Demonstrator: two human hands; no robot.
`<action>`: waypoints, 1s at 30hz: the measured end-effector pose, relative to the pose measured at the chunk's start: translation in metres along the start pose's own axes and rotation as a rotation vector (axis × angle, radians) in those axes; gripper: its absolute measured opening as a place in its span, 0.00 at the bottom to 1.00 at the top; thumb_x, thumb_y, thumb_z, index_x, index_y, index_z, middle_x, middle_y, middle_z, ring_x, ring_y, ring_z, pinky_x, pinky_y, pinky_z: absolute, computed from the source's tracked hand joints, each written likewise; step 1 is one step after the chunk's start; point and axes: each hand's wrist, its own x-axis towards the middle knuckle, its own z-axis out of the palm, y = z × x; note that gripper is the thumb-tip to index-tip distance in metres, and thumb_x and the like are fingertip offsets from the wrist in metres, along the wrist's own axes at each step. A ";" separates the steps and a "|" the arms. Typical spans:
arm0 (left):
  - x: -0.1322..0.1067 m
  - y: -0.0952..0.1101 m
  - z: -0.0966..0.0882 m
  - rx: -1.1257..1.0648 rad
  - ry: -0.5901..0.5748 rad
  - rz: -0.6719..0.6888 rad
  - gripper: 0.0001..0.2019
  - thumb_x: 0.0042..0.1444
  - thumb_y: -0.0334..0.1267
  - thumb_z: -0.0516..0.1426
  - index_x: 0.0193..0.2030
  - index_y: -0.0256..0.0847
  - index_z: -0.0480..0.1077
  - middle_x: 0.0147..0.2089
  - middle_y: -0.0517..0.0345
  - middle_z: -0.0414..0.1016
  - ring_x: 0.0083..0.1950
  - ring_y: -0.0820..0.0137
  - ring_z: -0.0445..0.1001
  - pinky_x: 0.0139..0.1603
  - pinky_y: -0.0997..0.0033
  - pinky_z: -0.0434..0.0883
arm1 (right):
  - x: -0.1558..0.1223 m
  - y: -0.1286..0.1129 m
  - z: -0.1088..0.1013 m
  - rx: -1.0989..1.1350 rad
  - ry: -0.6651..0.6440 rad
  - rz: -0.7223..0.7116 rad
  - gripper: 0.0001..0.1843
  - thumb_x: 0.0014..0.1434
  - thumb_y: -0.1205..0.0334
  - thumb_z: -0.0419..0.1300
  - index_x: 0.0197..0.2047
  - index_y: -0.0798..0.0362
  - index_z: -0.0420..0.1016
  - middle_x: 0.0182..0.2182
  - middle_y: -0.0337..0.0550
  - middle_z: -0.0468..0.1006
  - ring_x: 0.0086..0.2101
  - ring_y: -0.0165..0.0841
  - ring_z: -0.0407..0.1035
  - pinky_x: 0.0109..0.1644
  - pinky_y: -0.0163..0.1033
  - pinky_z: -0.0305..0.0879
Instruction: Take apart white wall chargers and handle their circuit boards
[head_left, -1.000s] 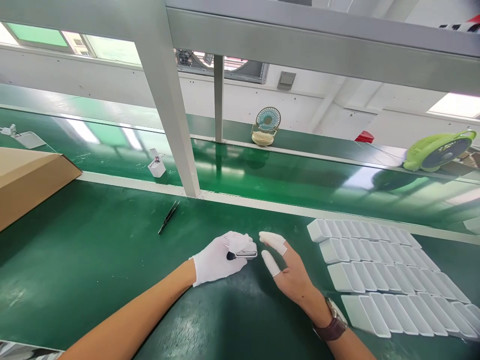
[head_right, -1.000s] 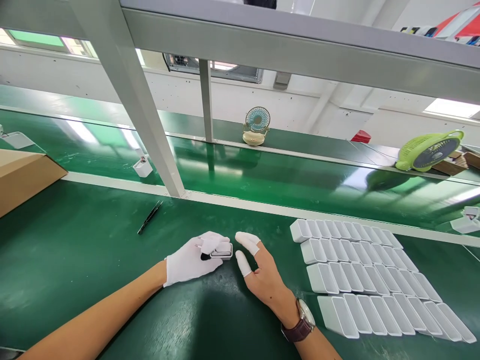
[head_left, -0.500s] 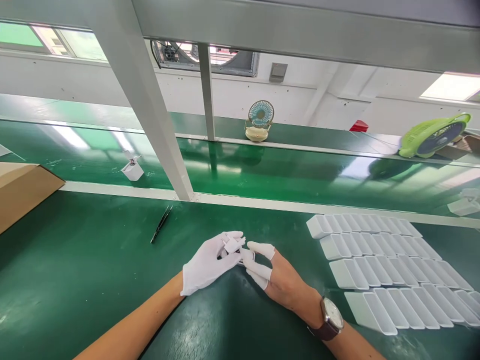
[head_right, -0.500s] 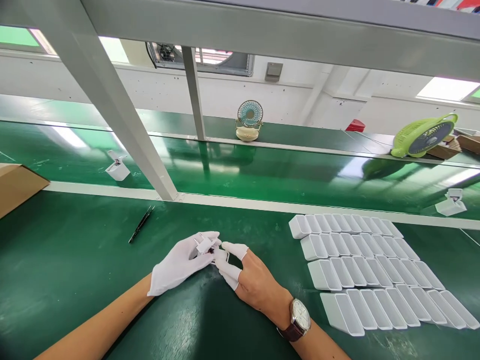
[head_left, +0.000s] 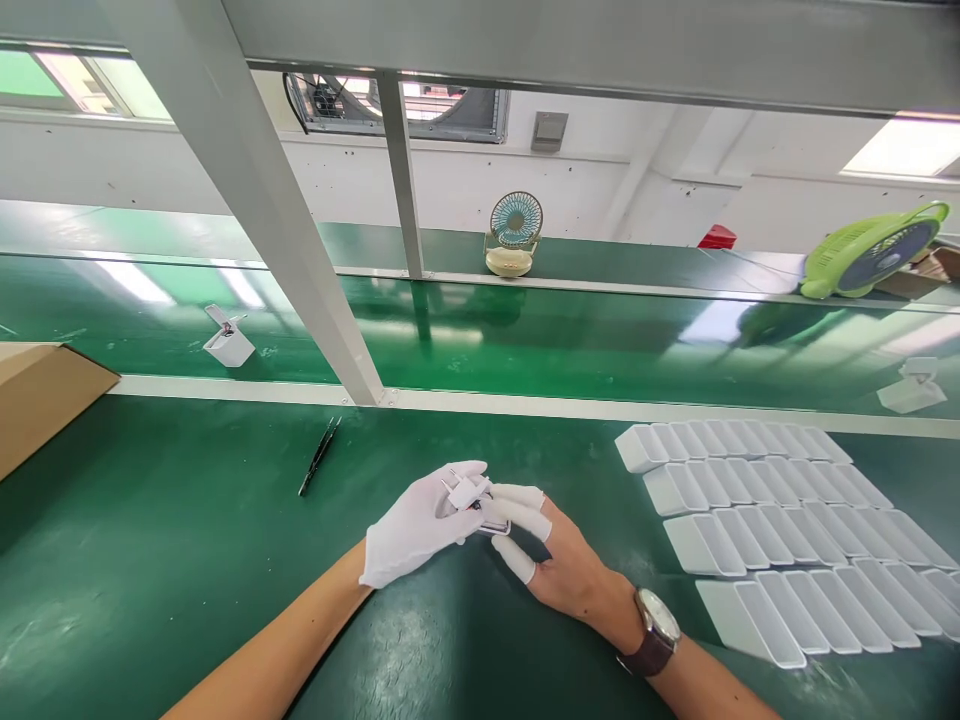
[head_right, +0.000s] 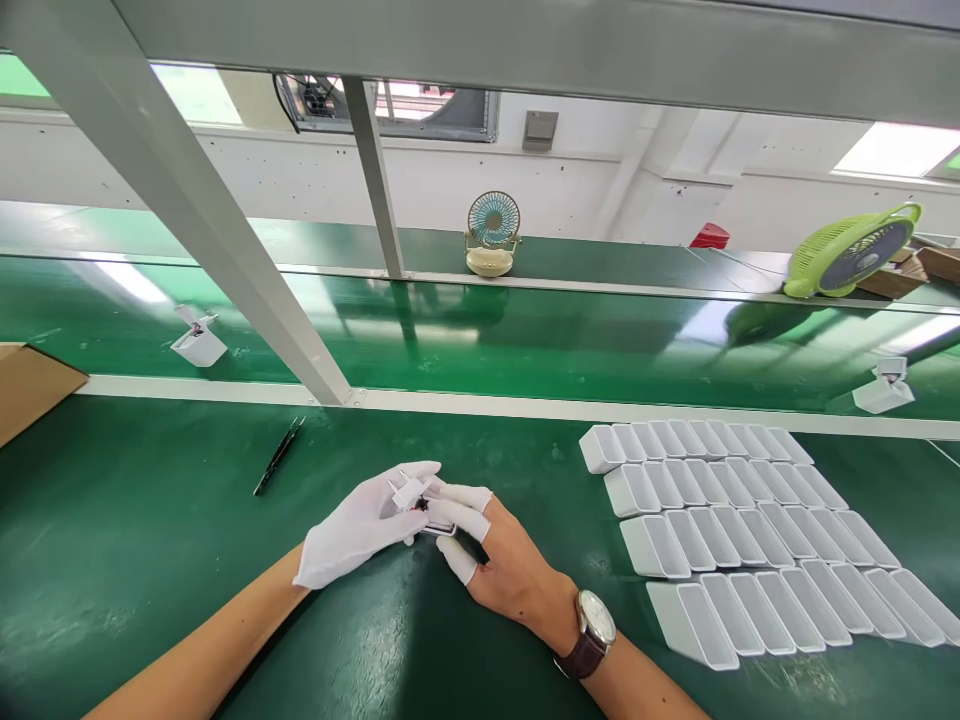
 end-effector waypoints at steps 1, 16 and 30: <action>0.000 0.000 -0.001 0.007 0.000 0.001 0.30 0.61 0.43 0.64 0.67 0.43 0.61 0.54 0.48 0.76 0.49 0.64 0.75 0.44 0.63 0.74 | 0.000 0.001 0.000 -0.003 -0.011 0.011 0.30 0.68 0.68 0.58 0.70 0.41 0.61 0.64 0.50 0.67 0.62 0.40 0.66 0.64 0.50 0.70; 0.003 -0.011 -0.040 0.014 0.212 0.354 0.30 0.63 0.52 0.59 0.68 0.41 0.64 0.64 0.40 0.71 0.64 0.52 0.70 0.52 0.57 0.75 | 0.019 -0.021 -0.020 -0.187 0.218 -0.179 0.34 0.65 0.75 0.59 0.69 0.39 0.63 0.59 0.49 0.71 0.55 0.36 0.73 0.56 0.42 0.76; -0.016 0.005 -0.010 0.687 0.107 0.509 0.28 0.60 0.31 0.61 0.66 0.55 0.66 0.53 0.55 0.73 0.56 0.63 0.72 0.58 0.58 0.73 | -0.004 -0.002 0.015 -0.298 -0.099 -0.028 0.29 0.69 0.67 0.56 0.70 0.38 0.62 0.63 0.54 0.67 0.50 0.42 0.75 0.50 0.49 0.78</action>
